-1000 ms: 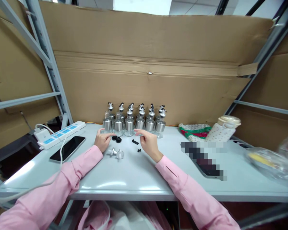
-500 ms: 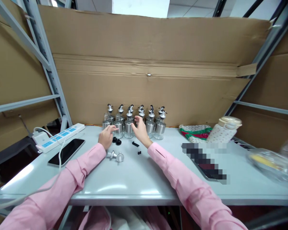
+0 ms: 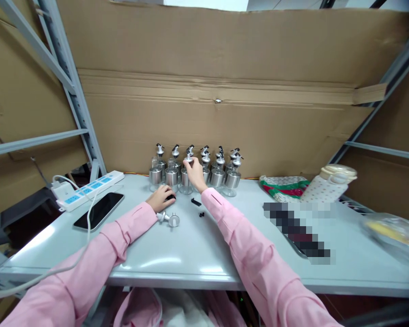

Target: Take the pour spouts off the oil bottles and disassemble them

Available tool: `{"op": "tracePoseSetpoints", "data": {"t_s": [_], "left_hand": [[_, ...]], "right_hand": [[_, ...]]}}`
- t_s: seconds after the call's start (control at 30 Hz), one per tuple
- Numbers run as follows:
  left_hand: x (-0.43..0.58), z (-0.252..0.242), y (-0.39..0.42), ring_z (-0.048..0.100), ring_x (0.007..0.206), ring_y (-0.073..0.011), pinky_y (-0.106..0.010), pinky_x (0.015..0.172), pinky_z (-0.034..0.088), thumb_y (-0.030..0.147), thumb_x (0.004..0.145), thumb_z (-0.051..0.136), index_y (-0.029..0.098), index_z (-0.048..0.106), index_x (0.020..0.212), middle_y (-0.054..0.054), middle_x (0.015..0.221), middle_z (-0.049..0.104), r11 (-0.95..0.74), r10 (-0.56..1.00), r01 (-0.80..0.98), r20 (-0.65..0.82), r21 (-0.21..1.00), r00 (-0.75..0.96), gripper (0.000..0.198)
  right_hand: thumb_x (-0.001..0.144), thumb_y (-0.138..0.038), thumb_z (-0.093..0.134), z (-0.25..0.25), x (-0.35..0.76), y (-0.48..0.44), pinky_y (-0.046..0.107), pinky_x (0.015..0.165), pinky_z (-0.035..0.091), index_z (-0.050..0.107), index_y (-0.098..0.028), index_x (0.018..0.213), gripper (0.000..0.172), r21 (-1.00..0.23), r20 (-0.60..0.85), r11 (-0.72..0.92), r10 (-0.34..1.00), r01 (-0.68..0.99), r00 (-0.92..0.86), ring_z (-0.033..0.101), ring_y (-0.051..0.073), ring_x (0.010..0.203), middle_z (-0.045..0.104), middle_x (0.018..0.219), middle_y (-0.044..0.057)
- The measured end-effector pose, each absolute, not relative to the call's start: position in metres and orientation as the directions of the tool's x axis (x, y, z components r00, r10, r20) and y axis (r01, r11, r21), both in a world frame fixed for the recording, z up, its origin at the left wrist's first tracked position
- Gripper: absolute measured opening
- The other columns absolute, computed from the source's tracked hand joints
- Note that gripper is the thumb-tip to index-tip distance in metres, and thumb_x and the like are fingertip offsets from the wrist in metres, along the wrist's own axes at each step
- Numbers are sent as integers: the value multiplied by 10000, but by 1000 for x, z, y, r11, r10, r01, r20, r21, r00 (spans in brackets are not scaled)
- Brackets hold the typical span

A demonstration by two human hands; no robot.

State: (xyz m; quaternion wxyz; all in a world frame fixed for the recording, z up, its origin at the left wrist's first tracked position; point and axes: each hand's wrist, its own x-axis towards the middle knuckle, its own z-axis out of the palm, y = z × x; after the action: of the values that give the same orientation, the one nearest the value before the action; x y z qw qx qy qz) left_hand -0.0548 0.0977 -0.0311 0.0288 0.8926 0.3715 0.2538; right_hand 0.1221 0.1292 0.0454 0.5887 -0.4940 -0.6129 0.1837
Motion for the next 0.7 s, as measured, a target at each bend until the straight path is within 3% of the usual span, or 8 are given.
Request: {"op": "tracePoseSetpoints", "data": {"t_s": [0.13, 0.43, 0.63, 0.7], "left_hand": [[-58, -35, 102, 457, 965, -207, -376, 907, 393, 354, 853, 449, 207, 614, 960, -70, 996, 558, -736, 666, 636, 418, 234, 617, 245], [-54, -23, 87, 465, 1018, -198, -384, 932, 368, 379, 887, 369, 204, 598, 988, -61, 1027, 577, -659, 738, 699, 418, 278, 530, 305], [-51, -5, 50, 510, 973, -192, -339, 902, 388, 467, 913, 183, 191, 576, 1009, -71, 1018, 598, -792, 610, 459, 503, 403, 612, 490], [-48, -4, 38, 514, 964, -212, -344, 880, 398, 555, 873, 256, 184, 562, 1051, -84, 1033, 590, -845, 532, 404, 468, 350, 706, 513]], "right_hand": [[844, -339, 433, 51, 126, 115, 328, 828, 422, 471, -150, 1019, 260, -820, 558, 487, 798, 301, 229, 578, 177, 839, 625, 887, 72], [907, -420, 317, 58, 142, 36, 303, 705, 453, 383, -221, 1072, 267, -711, 703, 687, 701, 149, 122, 558, 150, 697, 549, 773, 10], [915, -401, 305, 45, 138, -4, 301, 691, 474, 366, -236, 1077, 239, -715, 696, 696, 717, 63, -16, 564, 148, 713, 555, 858, 32], [911, -409, 323, 40, 135, -10, 304, 685, 478, 375, -231, 1086, 255, -711, 698, 701, 713, 58, -69, 563, 152, 717, 563, 849, 33]]}}
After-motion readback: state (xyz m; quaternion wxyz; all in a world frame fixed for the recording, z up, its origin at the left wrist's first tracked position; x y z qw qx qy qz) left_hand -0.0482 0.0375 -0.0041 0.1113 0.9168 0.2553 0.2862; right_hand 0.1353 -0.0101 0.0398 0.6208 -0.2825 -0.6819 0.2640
